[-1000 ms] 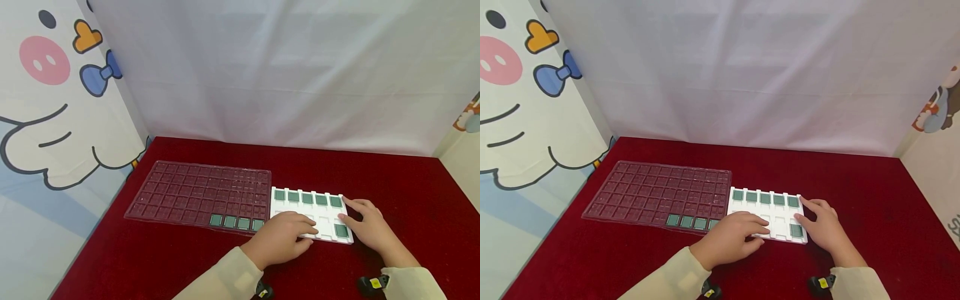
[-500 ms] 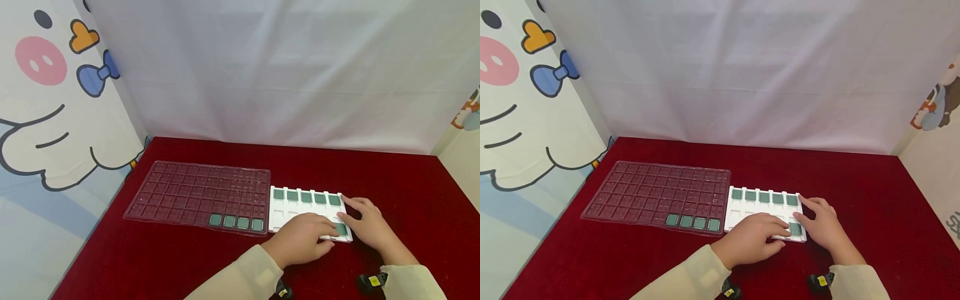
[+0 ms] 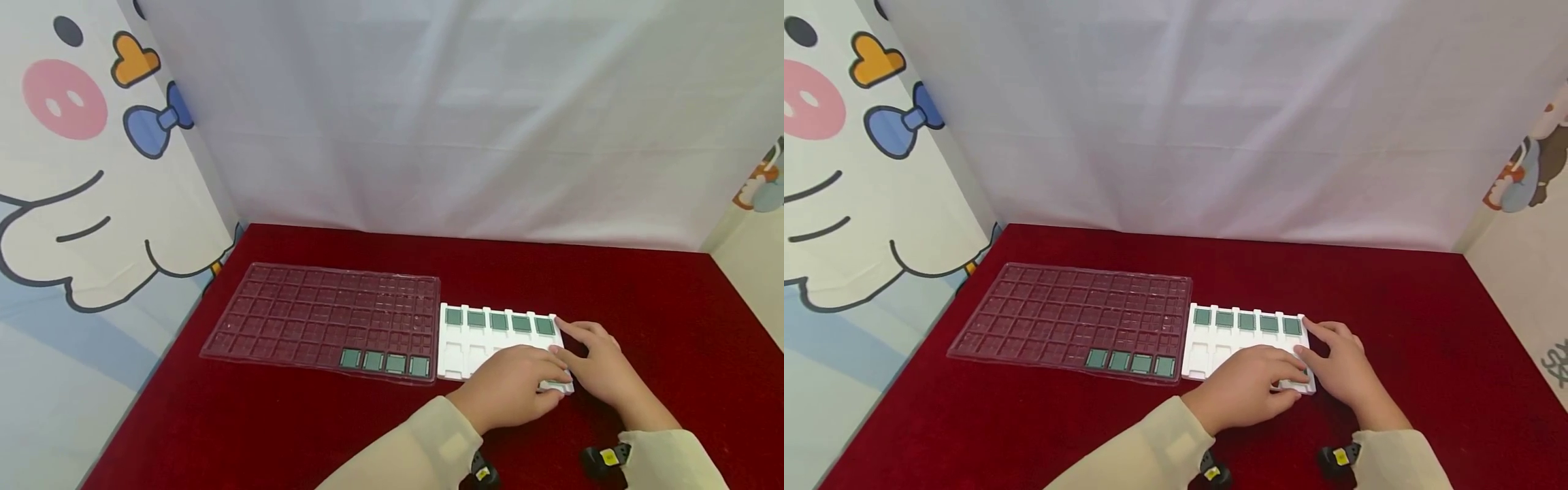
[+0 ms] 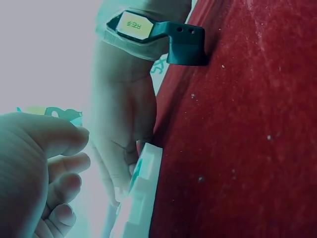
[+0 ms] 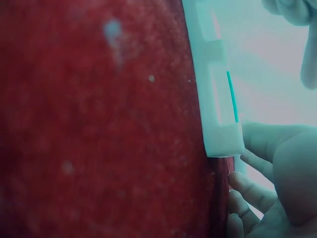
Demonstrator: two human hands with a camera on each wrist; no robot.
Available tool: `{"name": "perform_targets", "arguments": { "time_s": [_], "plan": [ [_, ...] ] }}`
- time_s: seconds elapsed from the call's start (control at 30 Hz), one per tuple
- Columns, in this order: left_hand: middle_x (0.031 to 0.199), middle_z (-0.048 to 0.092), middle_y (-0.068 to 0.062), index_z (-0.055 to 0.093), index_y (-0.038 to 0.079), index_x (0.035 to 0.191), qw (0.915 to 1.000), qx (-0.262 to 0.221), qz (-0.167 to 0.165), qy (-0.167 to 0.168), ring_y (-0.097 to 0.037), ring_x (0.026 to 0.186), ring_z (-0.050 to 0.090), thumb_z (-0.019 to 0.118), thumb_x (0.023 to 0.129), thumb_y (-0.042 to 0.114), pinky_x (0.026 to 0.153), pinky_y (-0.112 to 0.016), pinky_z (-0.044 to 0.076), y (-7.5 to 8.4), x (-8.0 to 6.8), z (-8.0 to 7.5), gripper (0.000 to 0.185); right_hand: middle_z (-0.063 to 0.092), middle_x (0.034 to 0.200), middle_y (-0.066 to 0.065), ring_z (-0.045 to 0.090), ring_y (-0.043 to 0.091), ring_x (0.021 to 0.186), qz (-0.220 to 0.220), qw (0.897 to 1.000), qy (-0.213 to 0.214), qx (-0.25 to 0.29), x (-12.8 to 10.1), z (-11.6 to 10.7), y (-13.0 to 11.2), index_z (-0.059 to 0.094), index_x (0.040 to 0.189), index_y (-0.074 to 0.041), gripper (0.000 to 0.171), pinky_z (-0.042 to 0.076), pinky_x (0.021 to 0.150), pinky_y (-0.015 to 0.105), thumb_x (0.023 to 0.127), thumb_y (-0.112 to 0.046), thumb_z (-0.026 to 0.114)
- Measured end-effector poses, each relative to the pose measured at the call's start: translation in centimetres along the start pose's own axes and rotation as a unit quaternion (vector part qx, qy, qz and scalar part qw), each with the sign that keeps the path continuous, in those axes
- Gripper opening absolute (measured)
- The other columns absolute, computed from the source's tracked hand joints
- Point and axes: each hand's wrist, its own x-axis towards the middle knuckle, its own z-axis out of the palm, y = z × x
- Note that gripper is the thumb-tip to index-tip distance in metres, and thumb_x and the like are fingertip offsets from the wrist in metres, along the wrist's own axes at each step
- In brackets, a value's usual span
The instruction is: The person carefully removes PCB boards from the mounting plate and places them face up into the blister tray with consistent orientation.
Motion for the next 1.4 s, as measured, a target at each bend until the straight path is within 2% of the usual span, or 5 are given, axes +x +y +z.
{"name": "perform_targets", "arguments": {
  "time_s": [0.53, 0.83, 1.03, 1.2, 1.4],
  "plan": [
    [0.125, 0.069, 0.017, 0.078, 0.024, 0.123, 0.9989, 0.005, -0.034, -0.031, 0.006, 0.121, 0.057, 0.069, 0.099, 0.026, 0.106, -0.006, 0.032, -0.4, 0.8, 1.2, 0.026, 0.040, 0.145, 0.034, 0.034, 0.058, 0.130, -0.003, 1.000, -0.003, 0.001, 0.0, 0.0, -0.1, 0.044, 0.154, 0.002, 0.067, 0.034, 0.101, 0.078, 0.100, -0.028, 0.068],
    [0.123, 0.068, 0.019, 0.078, 0.028, 0.122, 0.9959, -0.006, -0.069, -0.058, 0.008, 0.118, 0.057, 0.069, 0.099, 0.028, 0.105, -0.006, 0.035, -0.5, 0.9, 1.6, 0.025, 0.039, 0.145, 0.035, 0.033, 0.059, 0.131, 0.000, 1.000, -0.002, -0.001, 0.0, -0.1, -0.1, 0.043, 0.154, 0.002, 0.067, 0.033, 0.101, 0.078, 0.100, -0.027, 0.069],
    [0.121, 0.068, 0.020, 0.078, 0.029, 0.121, 0.9953, 0.017, -0.075, -0.060, 0.008, 0.115, 0.058, 0.069, 0.099, 0.029, 0.103, -0.007, 0.037, -0.6, 1.3, 1.9, 0.024, 0.039, 0.145, 0.035, 0.034, 0.059, 0.131, -0.003, 1.000, -0.001, -0.001, 0.0, 0.0, -0.1, 0.043, 0.153, 0.003, 0.067, 0.034, 0.101, 0.078, 0.099, -0.026, 0.069],
    [0.113, 0.070, 0.021, 0.081, 0.030, 0.113, 0.9948, 0.049, -0.079, -0.043, 0.008, 0.105, 0.061, 0.070, 0.097, 0.027, 0.095, -0.008, 0.044, -0.6, 1.8, 2.0, 0.020, 0.040, 0.144, 0.035, 0.034, 0.058, 0.130, -0.009, 1.000, 0.004, 0.003, 0.0, 0.0, -0.2, 0.044, 0.153, 0.003, 0.067, 0.035, 0.101, 0.077, 0.099, -0.026, 0.070],
    [0.089, 0.069, 0.024, 0.083, 0.035, 0.094, 0.9909, 0.079, -0.108, -0.012, 0.007, 0.077, 0.056, 0.073, 0.091, 0.023, 0.073, -0.011, 0.048, -0.1, 2.4, 2.9, 0.016, 0.040, 0.145, 0.034, 0.034, 0.058, 0.130, -0.011, 1.000, 0.003, 0.003, 0.0, -0.1, -0.1, 0.044, 0.153, 0.004, 0.065, 0.036, 0.100, 0.075, 0.100, -0.025, 0.069]
  ]
}}
